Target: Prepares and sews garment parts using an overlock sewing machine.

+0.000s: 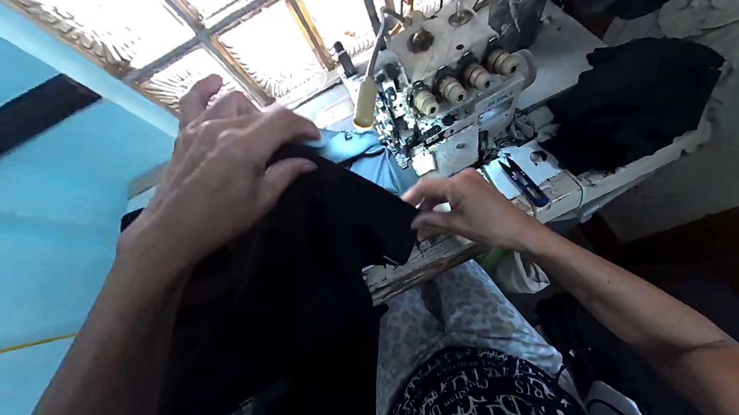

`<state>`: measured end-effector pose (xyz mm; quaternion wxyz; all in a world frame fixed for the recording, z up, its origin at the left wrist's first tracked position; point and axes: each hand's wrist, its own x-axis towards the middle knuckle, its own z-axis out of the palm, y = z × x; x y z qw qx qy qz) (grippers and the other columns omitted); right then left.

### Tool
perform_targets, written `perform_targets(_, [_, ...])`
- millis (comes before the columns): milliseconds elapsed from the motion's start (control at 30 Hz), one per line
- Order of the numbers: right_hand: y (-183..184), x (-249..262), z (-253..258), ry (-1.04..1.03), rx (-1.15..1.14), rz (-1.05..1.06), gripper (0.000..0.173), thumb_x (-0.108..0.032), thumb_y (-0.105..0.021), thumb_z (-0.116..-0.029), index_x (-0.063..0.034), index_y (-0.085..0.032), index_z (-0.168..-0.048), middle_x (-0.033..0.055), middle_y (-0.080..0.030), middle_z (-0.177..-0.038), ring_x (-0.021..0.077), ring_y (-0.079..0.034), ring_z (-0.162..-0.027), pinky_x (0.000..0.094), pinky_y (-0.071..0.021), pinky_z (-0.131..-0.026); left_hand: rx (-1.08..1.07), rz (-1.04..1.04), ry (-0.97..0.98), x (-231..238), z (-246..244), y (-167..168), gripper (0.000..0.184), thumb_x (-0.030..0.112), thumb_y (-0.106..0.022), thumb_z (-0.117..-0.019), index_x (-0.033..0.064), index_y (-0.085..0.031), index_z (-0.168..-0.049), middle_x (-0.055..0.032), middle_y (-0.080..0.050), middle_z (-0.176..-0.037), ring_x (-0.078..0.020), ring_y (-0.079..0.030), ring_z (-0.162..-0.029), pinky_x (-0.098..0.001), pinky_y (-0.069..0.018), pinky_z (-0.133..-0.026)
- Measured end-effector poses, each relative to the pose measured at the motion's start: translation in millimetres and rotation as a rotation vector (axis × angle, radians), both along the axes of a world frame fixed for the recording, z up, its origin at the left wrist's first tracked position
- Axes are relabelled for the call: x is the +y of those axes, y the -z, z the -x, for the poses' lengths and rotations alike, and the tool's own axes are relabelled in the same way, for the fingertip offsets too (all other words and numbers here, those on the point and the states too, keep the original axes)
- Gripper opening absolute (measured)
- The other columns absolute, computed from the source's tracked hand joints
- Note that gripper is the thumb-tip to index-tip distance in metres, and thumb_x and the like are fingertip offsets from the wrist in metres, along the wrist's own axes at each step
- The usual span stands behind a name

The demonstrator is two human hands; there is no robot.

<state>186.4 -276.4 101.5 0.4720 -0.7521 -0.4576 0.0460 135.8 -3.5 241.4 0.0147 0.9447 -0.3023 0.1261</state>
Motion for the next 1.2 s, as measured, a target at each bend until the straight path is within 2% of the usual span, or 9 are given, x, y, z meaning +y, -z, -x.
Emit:
perform_targets(100, [9.2,-8.7,1.2,-0.076,-0.109,0.039,0.008,-0.006,-0.073,-0.0901,-0.0014,-0.075,-0.097,0.0103,-0.074,-0.083,0.0224,-0.072,-0.077,0.0441,-0.0568,-0.074,0.006,-0.012,0.071,-13.3,0.7,4.6,0.032,0.021,-0.051,-0.1022,0.0012,-0.075,-0.098,-0.0165,-0.068,-0.084,-0.0427,-0.062,-0.093,-0.0727,-0.0238,-0.107])
perform_targets(233, [16.5,-9.2,-0.1,-0.064,-0.086,-0.026,0.005,-0.002,-0.075,-0.0873,0.0002,-0.073,-0.091,0.0106,-0.071,-0.080,0.0219,-0.069,-0.077,0.0411,-0.0545,-0.075,0.021,-0.027,0.070,-15.2,-8.4,11.0,0.031,0.021,-0.050,-0.1025,0.0007,-0.072,-0.094,-0.0159,-0.067,-0.085,-0.0414,-0.062,-0.095,-0.0711,-0.0231,-0.108])
perform_targets(433, [32.7,8.9,-21.0,0.087,-0.110,-0.153,0.006,-0.002,-0.073,-0.0867,-0.0011,-0.075,-0.092,0.0096,-0.074,-0.085,0.0223,-0.070,-0.088,0.0477,-0.0431,-0.105,-0.004,-0.006,0.011,-6.6,-24.9,16.8,0.030,0.018,-0.052,-0.1024,-0.0038,-0.070,-0.094,-0.0216,-0.069,-0.089,-0.0463,-0.062,-0.098,-0.0700,-0.0245,-0.109])
perform_targets(533, [41.3,21.8,-31.4,0.178,-0.239,-0.214,0.011,0.001,-0.070,-0.0868,-0.0008,-0.077,-0.095,0.0126,-0.074,-0.087,0.0288,-0.069,-0.089,0.0530,-0.0390,-0.109,-0.017,0.032,-0.007,-3.3,-26.2,17.8,0.029,0.017,-0.053,-0.1021,-0.0059,-0.069,-0.094,-0.0235,-0.068,-0.089,-0.0470,-0.062,-0.098,-0.0684,-0.0264,-0.109])
perform_targets(700, [66.9,48.1,-36.9,0.413,-0.521,-0.356,0.015,0.000,-0.065,-0.0895,-0.0035,-0.078,-0.096,0.0119,-0.074,-0.086,0.0294,-0.070,-0.090,0.0537,-0.0401,-0.108,0.050,0.209,0.034,-16.9,-3.0,22.6,0.026,0.016,-0.056,-0.0990,-0.0049,-0.070,-0.092,-0.0176,-0.067,-0.089,-0.0319,-0.059,-0.095,-0.0485,-0.0404,-0.096])
perform_targets(767, [73.0,52.9,-33.3,0.504,-0.549,-0.379,0.017,0.001,-0.064,-0.0902,-0.0056,-0.079,-0.095,0.0110,-0.074,-0.086,0.0298,-0.070,-0.091,0.0535,-0.0415,-0.107,0.079,0.280,0.039,-35.6,16.9,34.1,0.024,0.017,-0.059,-0.0968,-0.0021,-0.072,-0.090,-0.0126,-0.069,-0.090,-0.0261,-0.065,-0.099,-0.0497,-0.0416,-0.106])
perform_targets(900, [84.9,54.7,-18.6,0.606,-0.430,-0.477,0.017,-0.002,-0.064,-0.0931,-0.0083,-0.080,-0.091,0.0117,-0.075,-0.097,0.0333,-0.065,-0.110,0.0478,-0.0452,-0.101,0.078,0.468,0.002,-89.1,50.9,83.3,0.019,0.017,-0.065,-0.0912,0.0046,-0.072,-0.079,-0.0041,-0.068,-0.077,-0.0170,-0.066,-0.087,-0.0480,-0.0342,-0.115])
perform_targets(1067, [94.6,45.8,1.3,0.639,-0.305,-0.476,0.015,0.002,-0.066,-0.0891,-0.0072,-0.078,-0.090,0.0172,-0.068,-0.103,0.0375,-0.057,-0.121,0.0481,-0.0423,-0.107,0.057,0.548,-0.119,-137.6,69.0,145.0,0.013,0.012,-0.067,-0.0876,0.0069,-0.075,-0.079,-0.0042,-0.072,-0.074,-0.0185,-0.070,-0.078,-0.0488,-0.0398,-0.109])
perform_targets(1200, [96.7,44.0,0.1,0.613,-0.343,-0.493,0.016,0.005,-0.068,-0.0853,-0.0066,-0.078,-0.090,0.0179,-0.067,-0.103,0.0400,-0.054,-0.123,0.0507,-0.0416,-0.107,0.019,0.483,-0.175,-139.3,64.6,159.3,0.013,0.012,-0.066,-0.0864,0.0075,-0.074,-0.078,-0.0041,-0.072,-0.072,-0.0202,-0.070,-0.075,-0.0498,-0.0428,-0.104])
